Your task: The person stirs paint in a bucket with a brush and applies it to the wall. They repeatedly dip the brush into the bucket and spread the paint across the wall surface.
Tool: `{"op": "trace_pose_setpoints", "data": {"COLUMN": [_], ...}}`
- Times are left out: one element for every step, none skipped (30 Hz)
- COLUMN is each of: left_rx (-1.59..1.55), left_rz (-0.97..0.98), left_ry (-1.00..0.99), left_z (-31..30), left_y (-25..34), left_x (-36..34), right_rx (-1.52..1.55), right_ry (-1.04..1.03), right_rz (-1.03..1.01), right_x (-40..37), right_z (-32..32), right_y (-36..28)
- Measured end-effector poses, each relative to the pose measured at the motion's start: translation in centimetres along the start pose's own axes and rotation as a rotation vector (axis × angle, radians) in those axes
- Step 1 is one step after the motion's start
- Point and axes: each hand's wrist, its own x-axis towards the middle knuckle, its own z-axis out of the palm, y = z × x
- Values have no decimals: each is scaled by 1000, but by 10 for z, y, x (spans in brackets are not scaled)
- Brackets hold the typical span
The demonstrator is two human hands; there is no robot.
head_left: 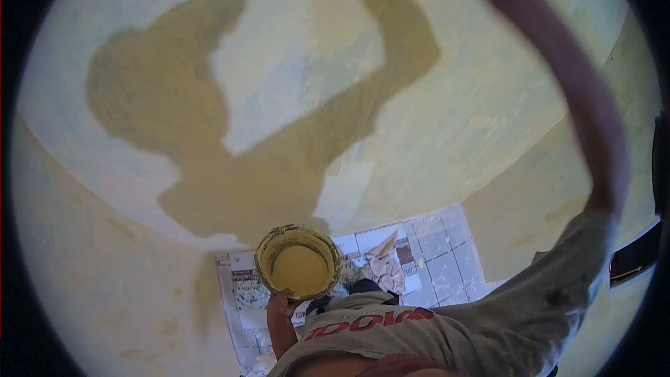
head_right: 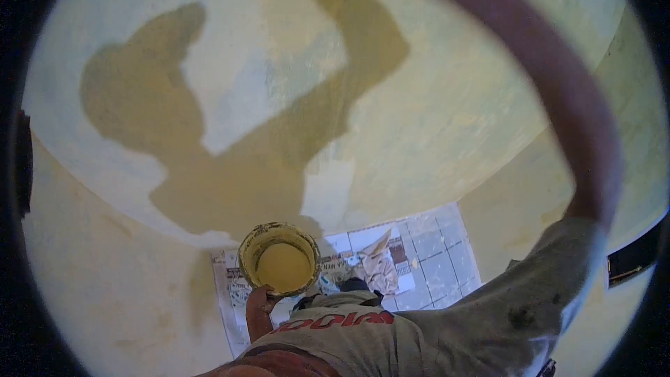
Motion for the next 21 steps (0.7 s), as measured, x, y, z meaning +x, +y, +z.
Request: {"op": "trace_pose_setpoints", "data": {"left_rx": [-29, -62, -99, -72, -52, -38, -20, -12, -5, 10, -16, -42, -26, -40, -46, -19, -25, -36, -17, -1, 12], "left_rz": [16, 32, 0, -7, -30, -48, -53, -36, -18, -24, -22, -21, -28, -21, -9, -11, 5, 26, 35, 41, 45], "left_ry": [-29, -54, -17, 14, 49, 74, 87, 109, 120, 125, 119, 114, 117, 106, 93, 81, 80, 78, 58, 32, 3], "left_z": [4, 7, 13, 11, 13, 19, 24, 28, 32, 29, 25, 25, 24, 25, 24, 22, 20, 18, 18, 17, 14], "left_y": [2, 1, 2, 3, 4, 7, 10, 12, 13, 11, 9, 7, 4, 5, 7, 5, 3, 1, 0, 0, -1], "left_x": [-3, -7, -9, -11, -11, -9, -12, -19, -19, -16, -8, -8, -10, -7, -3, 0, 7, 12, 15, 17, 21], "right_rx": [-199, -305, -433, -467, -357, -254, -139, -17, 8, 30, 59, 56, 127, 190, 371, 347, 463, 588, 554, 528, 561], "right_ry": [103, -446, -1002, -1013, -1097, -1167, -1252, -1331, -1368, -1405, -1468, -1481, -1493, -1502, -1607, -1615, -1697, -1761, -1756, -1739, -1687], "right_rz": [-271, -117, 6, 6, 57, 107, 204, 302, 331, 359, 366, 372, 449, 522, 709, 730, 871, 1014, 1214, 1236, 1311], "right_x": [-59, -76, -93, -125, -157, -184, -201, -216, -234, -248, -255, -264, -272, -279, -286, -295, -307, -315, -316, -322, -334], "right_z": [-3, -40, -77, -95, -113, -126, -139, -150, -157, -167, -174, -180, -188, -197, -205, -215, -223, -228, -230, -232, -235], "right_y": [-30, -73, -115, -145, -175, -202, -226, -249, -270, -286, -297, -305, -311, -323, -329, -329, -330, -330, -327, -326, -331]}}
